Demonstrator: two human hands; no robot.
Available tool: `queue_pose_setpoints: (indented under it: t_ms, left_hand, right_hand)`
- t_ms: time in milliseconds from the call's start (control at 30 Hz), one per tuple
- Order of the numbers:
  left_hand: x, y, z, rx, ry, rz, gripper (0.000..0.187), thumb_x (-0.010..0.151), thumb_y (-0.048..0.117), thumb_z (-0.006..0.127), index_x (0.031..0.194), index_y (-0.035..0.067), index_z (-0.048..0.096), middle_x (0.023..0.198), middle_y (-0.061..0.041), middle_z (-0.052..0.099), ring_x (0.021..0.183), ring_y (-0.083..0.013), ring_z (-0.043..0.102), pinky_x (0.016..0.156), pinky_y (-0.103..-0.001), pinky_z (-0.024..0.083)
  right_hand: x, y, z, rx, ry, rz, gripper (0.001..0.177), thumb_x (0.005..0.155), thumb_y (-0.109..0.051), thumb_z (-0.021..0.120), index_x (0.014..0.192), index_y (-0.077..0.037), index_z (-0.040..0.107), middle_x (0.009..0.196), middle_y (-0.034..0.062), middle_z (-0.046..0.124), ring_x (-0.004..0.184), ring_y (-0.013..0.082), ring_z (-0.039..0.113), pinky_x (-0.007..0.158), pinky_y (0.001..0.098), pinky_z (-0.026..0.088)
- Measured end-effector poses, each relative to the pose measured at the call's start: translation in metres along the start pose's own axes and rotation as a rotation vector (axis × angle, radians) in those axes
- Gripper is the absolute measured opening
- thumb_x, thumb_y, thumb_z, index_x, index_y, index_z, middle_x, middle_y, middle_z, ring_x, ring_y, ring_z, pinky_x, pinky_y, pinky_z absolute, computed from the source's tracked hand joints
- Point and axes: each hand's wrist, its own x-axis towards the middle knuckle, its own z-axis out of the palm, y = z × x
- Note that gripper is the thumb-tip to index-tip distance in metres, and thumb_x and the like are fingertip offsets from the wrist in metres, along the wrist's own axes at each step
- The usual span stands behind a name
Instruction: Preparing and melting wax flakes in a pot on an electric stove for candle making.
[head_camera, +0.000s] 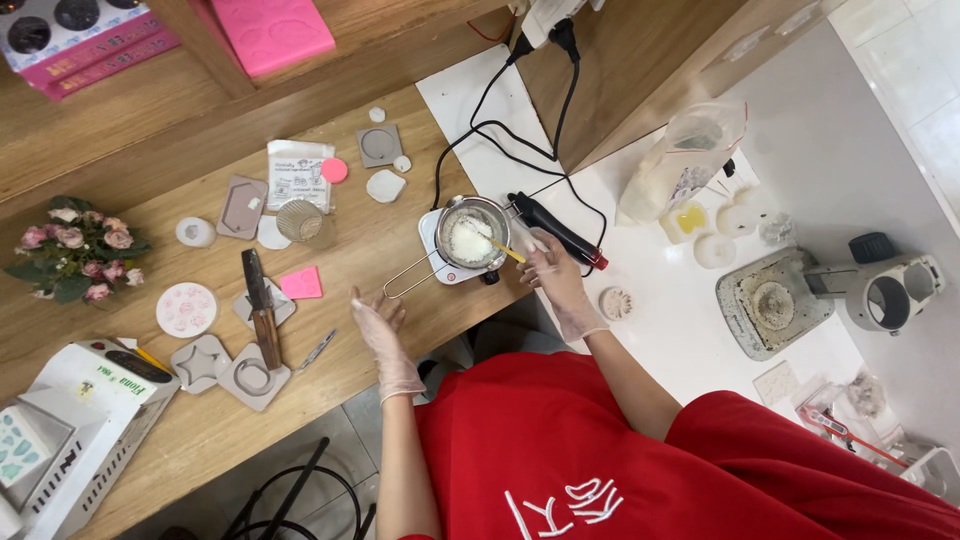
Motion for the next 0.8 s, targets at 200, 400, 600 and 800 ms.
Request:
queue_pose_setpoints:
  t_ms: [200,400,600,800]
  left_hand:
    - [-0.143,0.144,0.074,0.890,-0.151,0.383,0.050,0.101,0.035,0.058,0.149,0.023,0.050,0.150,-0.023,0.045,0.122,-0.0435,0.060,0.101,-0.050,0.052]
    - [-0.117,0.094,0.058,1.292,-0.203,0.343,0.055,0.095,0.042,0.066,0.147,0.031,0.052,0.102,-0.009,0.064,0.100,-0.0379,0.069,0.090,-0.055,0.055]
    - [-0.138,0.084,0.062,1.469,-0.329,0.398,0.061,0.103,0.041,0.054,0.159,0.038,0.029,0.093,-0.013,0.069,0.096,-0.0373,0.071,0.090,-0.051,0.054]
    - [-0.136,0.074,0.058,1.496,-0.310,0.420,0.059,0.104,0.043,0.049,0.158,0.047,0.025,0.096,-0.016,0.070,0.095,-0.0394,0.071,0.087,-0.051,0.056]
  right_hand:
    - [0.008,-0.018,0.023,-0.293,0.112,-0.039,0.028,0.090,-0.015,0.074,0.117,-0.011,0.071,0.070,0.0058,0.075,0.053,0.0128,0.072,0.045,0.0225,0.056]
    - [0.053,-0.010,0.047,-0.267,0.183,-0.325,0.012,0.087,-0.020,0.082,0.099,-0.024,0.079,0.086,0.0002,0.078,0.079,0.0161,0.076,0.073,0.0296,0.061]
    - [0.060,-0.014,0.068,-0.179,0.073,-0.407,0.017,0.100,-0.025,0.069,0.102,-0.011,0.079,0.082,0.0090,0.071,0.070,0.0201,0.073,0.065,0.0316,0.062]
    - [0.048,-0.027,0.034,-0.548,0.004,-0.709,0.023,0.108,-0.026,0.056,0.101,-0.011,0.073,0.093,0.0127,0.068,0.092,0.0355,0.070,0.082,0.0446,0.058]
